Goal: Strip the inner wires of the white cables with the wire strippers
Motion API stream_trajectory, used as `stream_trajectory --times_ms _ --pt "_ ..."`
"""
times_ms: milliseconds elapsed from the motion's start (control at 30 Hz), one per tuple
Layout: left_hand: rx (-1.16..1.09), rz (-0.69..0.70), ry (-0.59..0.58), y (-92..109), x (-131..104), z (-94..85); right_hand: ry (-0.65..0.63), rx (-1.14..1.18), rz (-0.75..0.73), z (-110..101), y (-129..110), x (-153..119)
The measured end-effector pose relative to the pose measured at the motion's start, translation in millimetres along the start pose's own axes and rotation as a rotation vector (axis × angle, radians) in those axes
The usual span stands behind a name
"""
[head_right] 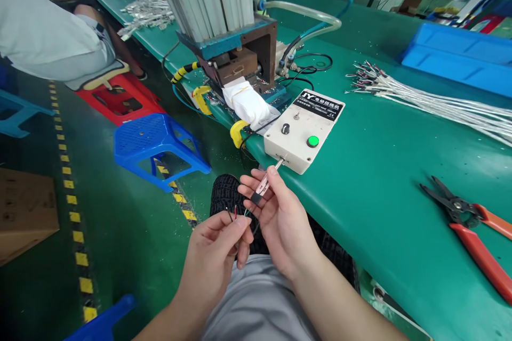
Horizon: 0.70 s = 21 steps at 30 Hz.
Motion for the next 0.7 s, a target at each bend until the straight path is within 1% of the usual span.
stream_trajectory --times_ms 67,200,333,500,700 --pt "0.002 0.002 0.005 -1 2 0.6 0.009 -0.051 -0.001 0 -2 1" --pt "0.021 0.013 0.002 -3 6 2.3 0.007 -0.123 -0.048 -2 -7 1" --pt "0.037 0.007 0.022 -5 9 2.3 -0.008 -0.124 -0.081 -4 -7 4" --pt "0.034 0.016 0.016 -3 9 3.3 0.011 -0.117 -0.124 -4 -6 8" --pt "0.038 0.022 0.02 -3 12 4.1 0.012 -0.129 -0.14 -5 -7 6"
Point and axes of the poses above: each hand's wrist, its own x-axis towards the middle knuckle, its own z-axis out of the palm, y = z × x, the point moved 4 cm from there along x, towards the middle knuckle, and after that the axes turned 13 degrees about z, right-handed, at the moved point
